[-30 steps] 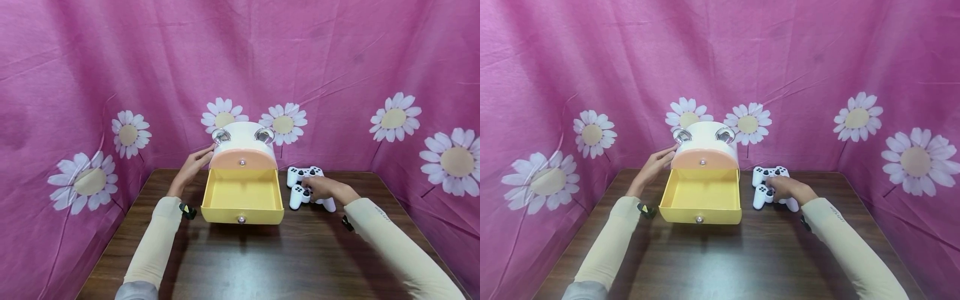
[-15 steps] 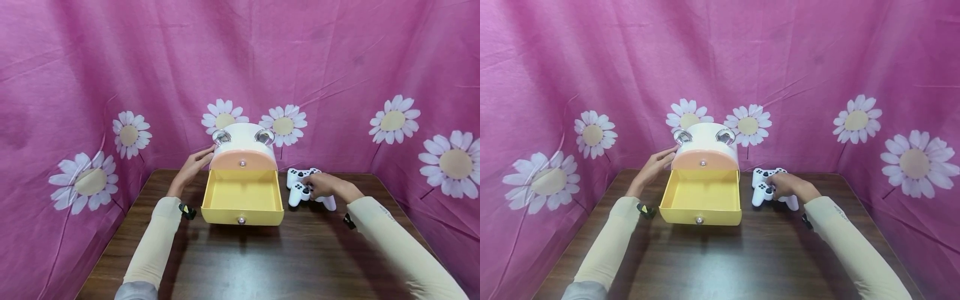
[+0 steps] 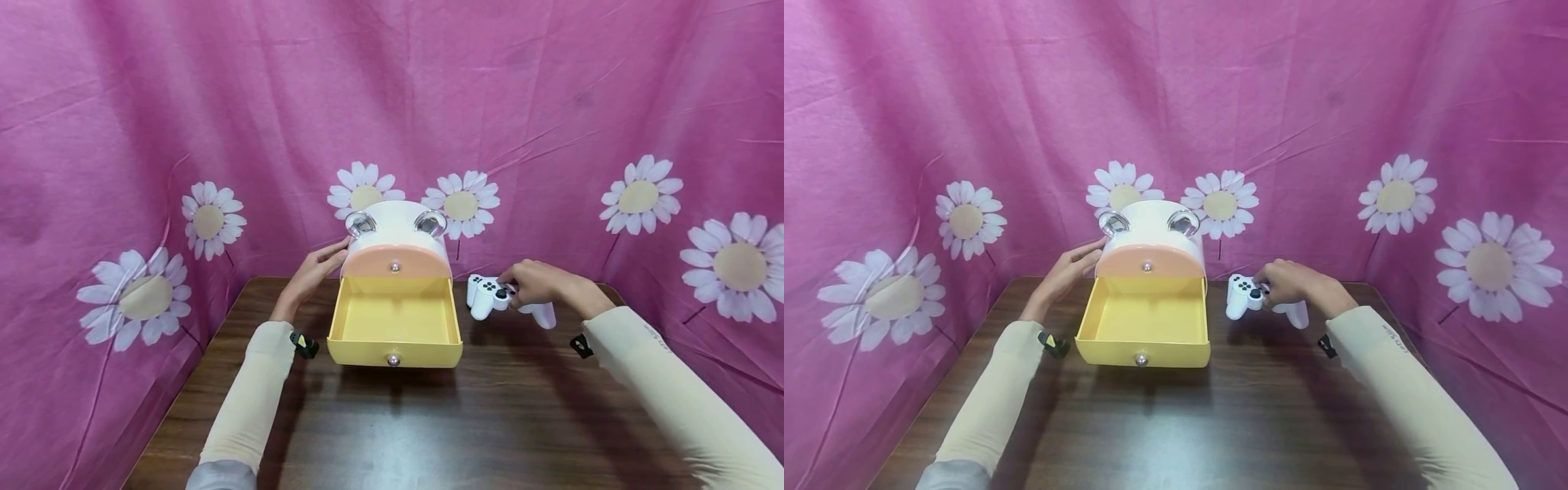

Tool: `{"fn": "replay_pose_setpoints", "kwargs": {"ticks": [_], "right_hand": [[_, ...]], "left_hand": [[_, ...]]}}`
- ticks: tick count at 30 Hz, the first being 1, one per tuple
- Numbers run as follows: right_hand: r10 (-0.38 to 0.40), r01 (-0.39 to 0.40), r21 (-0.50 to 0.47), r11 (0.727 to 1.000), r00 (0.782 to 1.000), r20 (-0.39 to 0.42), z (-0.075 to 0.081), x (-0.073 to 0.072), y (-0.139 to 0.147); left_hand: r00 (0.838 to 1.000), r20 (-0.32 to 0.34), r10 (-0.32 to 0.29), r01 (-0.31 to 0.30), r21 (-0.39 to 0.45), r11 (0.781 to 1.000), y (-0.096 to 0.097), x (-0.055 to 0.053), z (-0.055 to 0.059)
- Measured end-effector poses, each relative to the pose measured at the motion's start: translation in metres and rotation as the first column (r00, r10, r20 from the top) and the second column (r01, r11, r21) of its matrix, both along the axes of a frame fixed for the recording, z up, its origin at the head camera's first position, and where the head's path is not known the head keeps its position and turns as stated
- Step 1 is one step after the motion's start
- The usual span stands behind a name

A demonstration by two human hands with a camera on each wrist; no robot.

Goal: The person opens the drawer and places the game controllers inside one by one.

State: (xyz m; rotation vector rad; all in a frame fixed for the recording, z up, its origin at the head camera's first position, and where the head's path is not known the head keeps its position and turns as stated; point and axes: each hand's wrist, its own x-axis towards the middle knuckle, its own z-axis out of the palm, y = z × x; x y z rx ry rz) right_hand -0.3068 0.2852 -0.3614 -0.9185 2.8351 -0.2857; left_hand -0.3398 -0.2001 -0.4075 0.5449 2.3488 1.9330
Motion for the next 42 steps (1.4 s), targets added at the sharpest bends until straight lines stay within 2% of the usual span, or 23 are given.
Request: {"fn": "replay_pose_setpoints", "kwargs": {"ticks": [7,17,29,42], "right_hand": [[0.013,-0.012,0.019,1.000,0.999,-0.047,0.022,0.007,-0.005],[0.016,-0.014,0.043,0.999,0.998,-0.057,0.056,0.015,-0.016],[0.114,-0.109,0.057,0.992,0.989,-0.092,0.085,0.020,-0.038],[0.246,-0.237,0.082,0.968,0.961,-0.125,0.111,0.029,-0.073]], "left_hand": [[1.000,-0.006,0.008,-0.008,-0.013,1.000,0.000,0.000,0.000],[1.000,-0.008,-0.007,0.007,-0.010,1.000,-0.001,0.002,0.002],[1.000,0.006,-0.026,0.026,-0.010,1.000,-0.001,0.001,0.002],[0.999,0.023,-0.044,0.044,0.005,0.999,0.000,0.003,0.002]]}}
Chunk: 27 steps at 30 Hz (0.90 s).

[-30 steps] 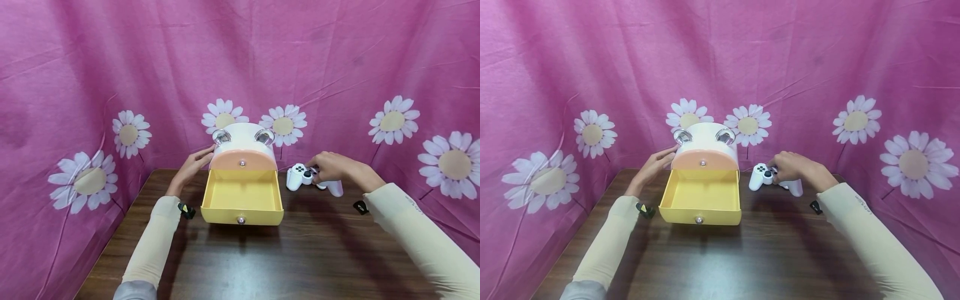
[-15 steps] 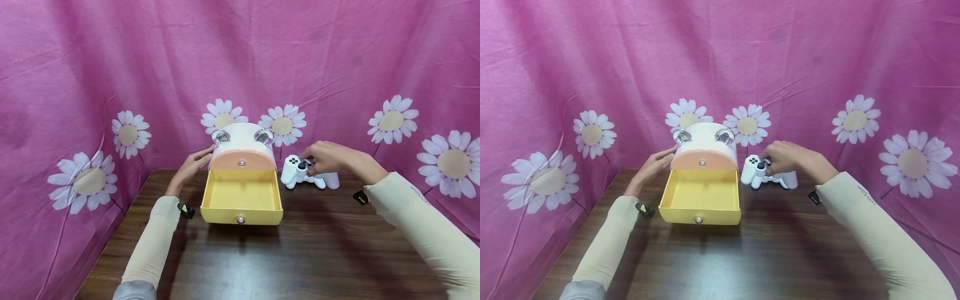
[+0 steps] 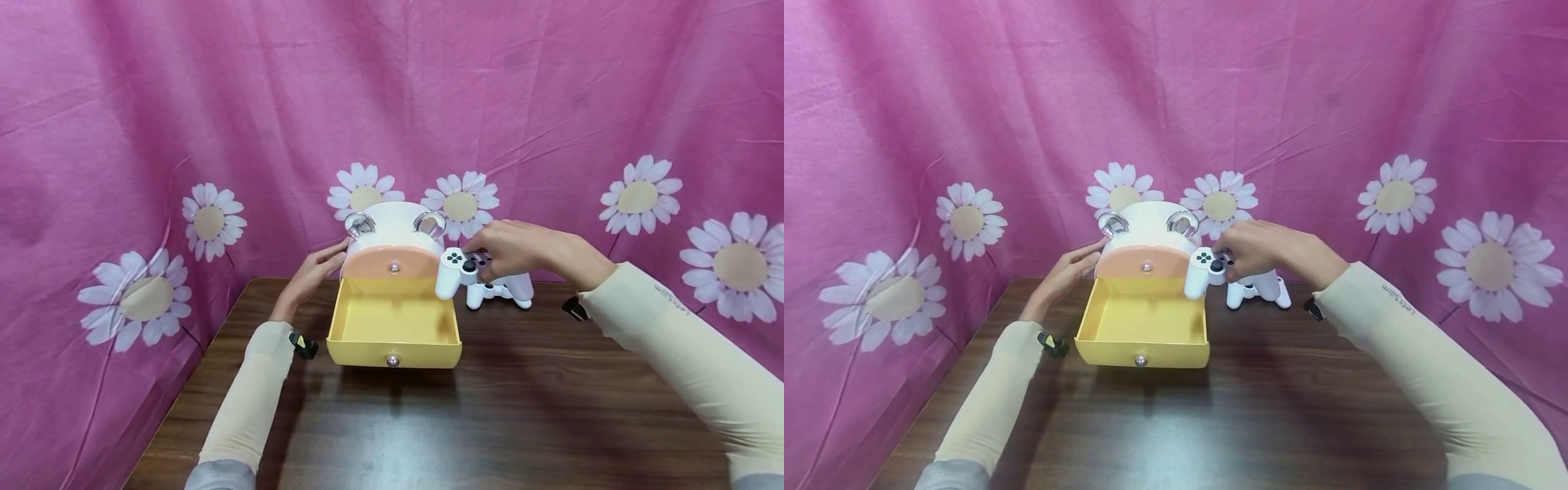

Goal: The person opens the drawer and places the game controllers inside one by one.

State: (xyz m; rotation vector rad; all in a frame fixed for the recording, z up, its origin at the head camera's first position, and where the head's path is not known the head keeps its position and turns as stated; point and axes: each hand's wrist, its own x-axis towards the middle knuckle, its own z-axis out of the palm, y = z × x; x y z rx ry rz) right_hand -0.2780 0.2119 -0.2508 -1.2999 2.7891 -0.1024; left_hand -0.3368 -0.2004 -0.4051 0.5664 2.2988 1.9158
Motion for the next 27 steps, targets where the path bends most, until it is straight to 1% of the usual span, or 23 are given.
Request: {"fn": "replay_pose_setpoints", "kwargs": {"ticks": [8,13,17,21,27], "right_hand": [[0.040,-0.041,0.034,0.999,0.999,0.024,0.009,0.001,-0.021],[0.065,-0.065,0.053,0.996,0.998,0.014,0.010,0.001,-0.035],[0.071,-0.072,0.053,0.996,0.997,0.023,0.009,0.001,-0.047],[0.086,-0.087,0.055,0.995,0.996,0.025,0.009,0.003,-0.059],[0.091,-0.095,0.073,0.993,0.994,0.054,0.012,0.004,-0.074]], "left_hand": [[1.000,0.001,0.001,-0.001,-0.002,1.000,0.000,0.000,0.000],[1.000,-0.002,0.006,-0.006,0.003,1.000,-0.001,-0.001,-0.001],[1.000,0.001,0.014,-0.014,0.014,1.000,-0.003,-0.001,-0.004],[1.000,-0.005,0.009,-0.009,0.029,1.000,-0.002,-0.001,-0.005],[1.000,-0.014,0.002,-0.002,0.042,0.999,0.000,-0.002,-0.004]]}}
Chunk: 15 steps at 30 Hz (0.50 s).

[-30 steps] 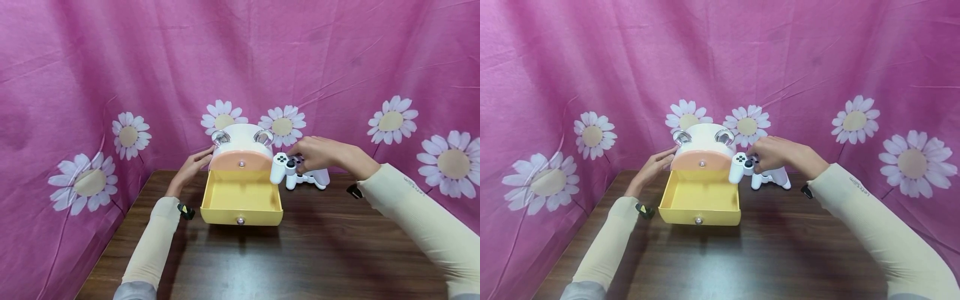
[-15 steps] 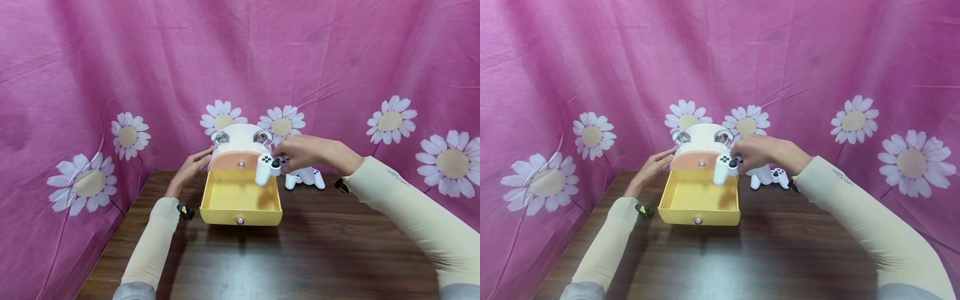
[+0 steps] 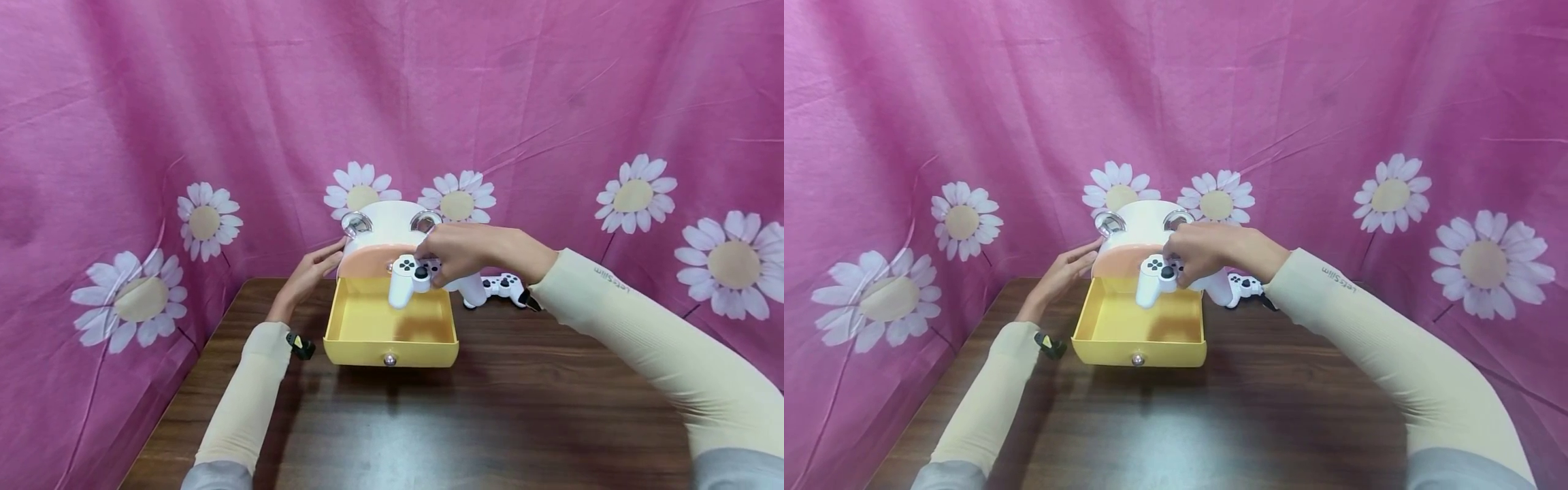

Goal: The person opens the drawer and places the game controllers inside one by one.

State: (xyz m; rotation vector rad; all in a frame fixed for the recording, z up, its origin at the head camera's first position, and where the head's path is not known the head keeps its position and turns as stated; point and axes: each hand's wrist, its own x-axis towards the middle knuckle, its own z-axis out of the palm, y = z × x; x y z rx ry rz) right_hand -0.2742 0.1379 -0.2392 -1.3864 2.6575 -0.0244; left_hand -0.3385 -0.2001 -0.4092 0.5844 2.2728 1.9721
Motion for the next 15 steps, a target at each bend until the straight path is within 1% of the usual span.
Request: {"fn": "replay_pose_setpoints", "kwargs": {"ticks": [3,7,15], "right_hand": [[0.011,-0.011,0.013,1.000,1.000,0.002,0.001,0.000,-0.009],[0.043,-0.042,0.031,0.999,0.999,-0.016,-0.001,-0.001,-0.020],[0.050,-0.049,0.072,0.996,0.999,-0.020,-0.010,-0.001,-0.043]], "left_hand": [[1.000,0.001,0.001,-0.001,0.001,1.000,0.000,0.000,0.000],[1.000,0.004,0.005,-0.005,-0.002,1.000,-0.001,-0.001,0.000],[1.000,0.005,0.004,-0.004,0.007,1.000,0.000,-0.001,-0.001]]}}
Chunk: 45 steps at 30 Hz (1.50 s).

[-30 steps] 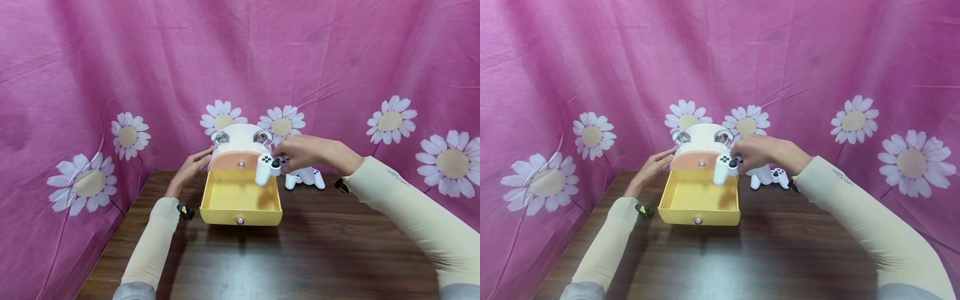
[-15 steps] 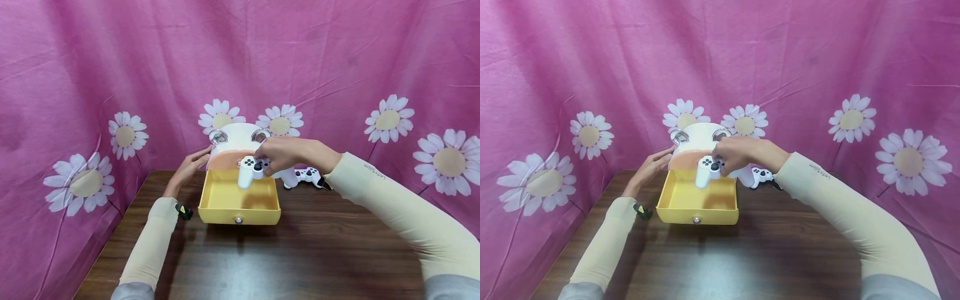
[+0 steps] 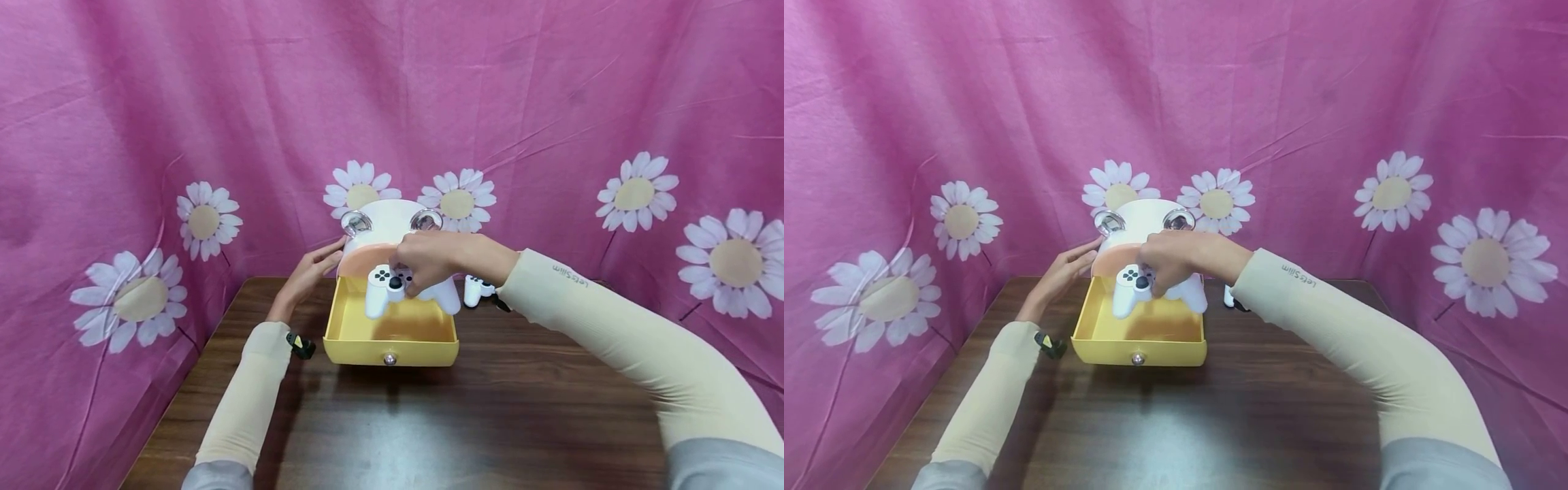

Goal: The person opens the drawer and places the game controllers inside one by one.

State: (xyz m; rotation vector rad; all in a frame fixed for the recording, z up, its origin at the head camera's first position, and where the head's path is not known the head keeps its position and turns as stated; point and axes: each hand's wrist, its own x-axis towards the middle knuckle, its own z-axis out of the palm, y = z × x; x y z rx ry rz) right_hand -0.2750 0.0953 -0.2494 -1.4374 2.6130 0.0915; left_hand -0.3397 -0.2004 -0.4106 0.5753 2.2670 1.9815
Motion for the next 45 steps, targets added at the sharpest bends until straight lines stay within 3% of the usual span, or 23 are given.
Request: {"fn": "replay_pose_setpoints", "kwargs": {"ticks": [18,26,40,45], "right_hand": [[-0.054,0.053,0.011,0.999,0.998,0.034,-0.034,-0.005,-0.034],[-0.107,0.109,0.056,0.993,0.994,-0.026,-0.054,-0.006,-0.039],[-0.089,0.095,0.109,0.989,0.994,-0.064,-0.079,-0.011,-0.043],[-0.085,0.088,0.119,0.989,0.996,-0.028,-0.083,-0.015,-0.041]], "left_hand": [[1.000,0.014,-0.004,0.004,0.030,1.000,0.001,0.000,-0.001],[1.000,0.016,0.000,-0.001,0.018,1.000,0.001,0.002,0.002],[1.000,0.014,-0.006,0.006,0.024,1.000,0.002,0.001,0.001],[1.000,0.015,-0.002,0.002,0.023,1.000,0.001,0.002,0.001]]}}
